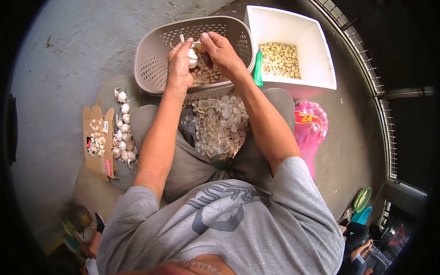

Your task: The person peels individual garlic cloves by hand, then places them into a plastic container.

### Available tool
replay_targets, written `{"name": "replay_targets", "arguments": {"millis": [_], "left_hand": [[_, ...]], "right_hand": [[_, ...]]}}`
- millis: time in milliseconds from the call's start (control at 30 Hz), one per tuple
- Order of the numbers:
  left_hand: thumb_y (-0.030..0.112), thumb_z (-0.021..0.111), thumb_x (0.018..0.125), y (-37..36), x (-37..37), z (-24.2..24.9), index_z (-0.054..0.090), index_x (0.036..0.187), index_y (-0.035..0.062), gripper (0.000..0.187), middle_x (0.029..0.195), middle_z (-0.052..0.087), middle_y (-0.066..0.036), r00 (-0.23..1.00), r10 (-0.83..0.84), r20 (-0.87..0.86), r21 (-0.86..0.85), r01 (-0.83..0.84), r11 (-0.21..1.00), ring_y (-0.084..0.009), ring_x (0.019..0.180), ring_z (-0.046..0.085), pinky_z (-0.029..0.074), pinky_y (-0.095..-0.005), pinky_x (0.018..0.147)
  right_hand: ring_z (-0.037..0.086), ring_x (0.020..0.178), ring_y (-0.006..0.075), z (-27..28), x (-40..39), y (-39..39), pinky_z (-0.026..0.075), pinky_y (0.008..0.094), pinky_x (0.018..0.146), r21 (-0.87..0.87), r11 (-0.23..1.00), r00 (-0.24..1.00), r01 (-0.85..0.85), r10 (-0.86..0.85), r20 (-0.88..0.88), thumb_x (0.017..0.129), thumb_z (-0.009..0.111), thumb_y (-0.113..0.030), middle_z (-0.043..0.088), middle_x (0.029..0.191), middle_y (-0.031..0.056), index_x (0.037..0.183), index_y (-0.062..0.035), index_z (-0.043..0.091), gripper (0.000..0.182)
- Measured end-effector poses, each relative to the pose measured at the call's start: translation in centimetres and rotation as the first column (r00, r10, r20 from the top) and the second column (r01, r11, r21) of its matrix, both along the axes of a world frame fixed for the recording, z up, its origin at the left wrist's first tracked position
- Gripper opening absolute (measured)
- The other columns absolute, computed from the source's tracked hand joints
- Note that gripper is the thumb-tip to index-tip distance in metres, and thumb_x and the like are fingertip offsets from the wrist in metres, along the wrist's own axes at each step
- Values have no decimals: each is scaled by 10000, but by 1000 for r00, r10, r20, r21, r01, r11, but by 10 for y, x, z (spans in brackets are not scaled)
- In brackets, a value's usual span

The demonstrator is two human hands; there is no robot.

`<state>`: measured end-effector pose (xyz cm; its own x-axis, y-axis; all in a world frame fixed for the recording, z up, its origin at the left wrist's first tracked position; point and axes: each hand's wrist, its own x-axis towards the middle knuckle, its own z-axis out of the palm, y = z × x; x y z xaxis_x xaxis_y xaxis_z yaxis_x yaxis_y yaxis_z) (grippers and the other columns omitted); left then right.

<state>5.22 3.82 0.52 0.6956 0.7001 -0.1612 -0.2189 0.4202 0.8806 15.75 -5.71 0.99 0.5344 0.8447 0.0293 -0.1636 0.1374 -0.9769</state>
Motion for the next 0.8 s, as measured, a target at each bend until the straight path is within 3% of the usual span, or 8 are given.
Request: {"name": "replay_targets", "arguments": {"millis": [67, 100, 233, 333, 400, 500, 633, 800], "left_hand": [[281, 668, 1000, 4, -2, -5, 674, 968, 81, 202, 732, 647, 14, 999, -21, 29, 11, 20, 1000, -72, 531, 560, 377, -257, 382], [281, 670, 999, -1, -4, 2, 676, 965, 79, 204, 731, 645, 14, 1000, -18, 18, 13, 18, 1000, -70, 531, 557, 378, -257, 383], [230, 718, 964, -1, -9, 5, 671, 944, 53, 184, 757, 662, -6, 998, -48, 33, 83, 45, 996, -72, 586, 584, 437, -224, 480], [172, 734, 936, 3, -13, 5, 673, 944, 21, 164, 785, 684, -29, 993, -106, 48, 137, 99, 986, -68, 625, 597, 460, -208, 563], [178, 727, 929, 1, -16, 13, 679, 937, 7, 178, 748, 664, -16, 990, -136, 34, 184, 128, 975, -47, 590, 560, 414, -199, 526], [178, 729, 944, 2, -13, 9, 682, 945, -5, 189, 784, 692, -46, 979, -193, 65, 179, 179, 967, -70, 630, 614, 472, -216, 557], [186, 730, 964, -3, -16, 21, 677, 952, -15, 209, 823, 724, -84, 973, -211, 97, 132, 198, 971, -108, 688, 683, 539, -233, 599], [192, 732, 965, 2, -17, 21, 684, 964, -21, 218, 840, 741, -101, 980, -177, 95, 119, 165, 979, -114, 705, 699, 550, -234, 612]], "right_hand": [[523, 547, 65, 5, 1, -4, 421, 257, 462, -88, 996, 954, -5, 31, 298, 1032, 657, -287, 587, 716, -3, 986, -30, 596, 269], [524, 565, 54, 8, 0, -6, 422, 250, 481, -112, 994, 956, 3, 30, 293, 1004, 701, -235, 602, 737, -5, 999, -22, 608, 233], [551, 589, 71, 6, 2, -7, 442, 239, 505, 49, 999, 1000, 1, -3, 30, 1012, 686, -195, 621, 758, 5, 1001, -24, 635, 178], [592, 639, 100, -1, 20, -9, 497, 275, 545, 158, 976, 963, 148, -105, -249, 1014, 686, -234, 617, 812, -12, 1001, -53, 648, 186], [619, 683, 106, 4, 26, -13, 531, 275, 569, 154, 986, 986, 66, -41, -160, 1007, 690, -222, 635, 858, -4, 1098, -37, 668, 208], [664, 742, 128, 5, 25, -20, 583, 287, 631, 172, 981, 967, -93, 130, -219, 1004, 685, -170, 674, 927, 24, 1242, -8, 661, 289], [712, 807, 186, 9, 17, -22, 627, 330, 669, 185, 981, 954, -61, 112, -277, 986, 665, -36, 708, 958, 108, 1217, 56, 651, 249], [723, 789, 198, 18, 15, -24, 629, 326, 679, 189, 980, 970, -68, 109, -219, 957, 685, 8, 724, 937, 115, 1222, 51, 655, 271]]}}
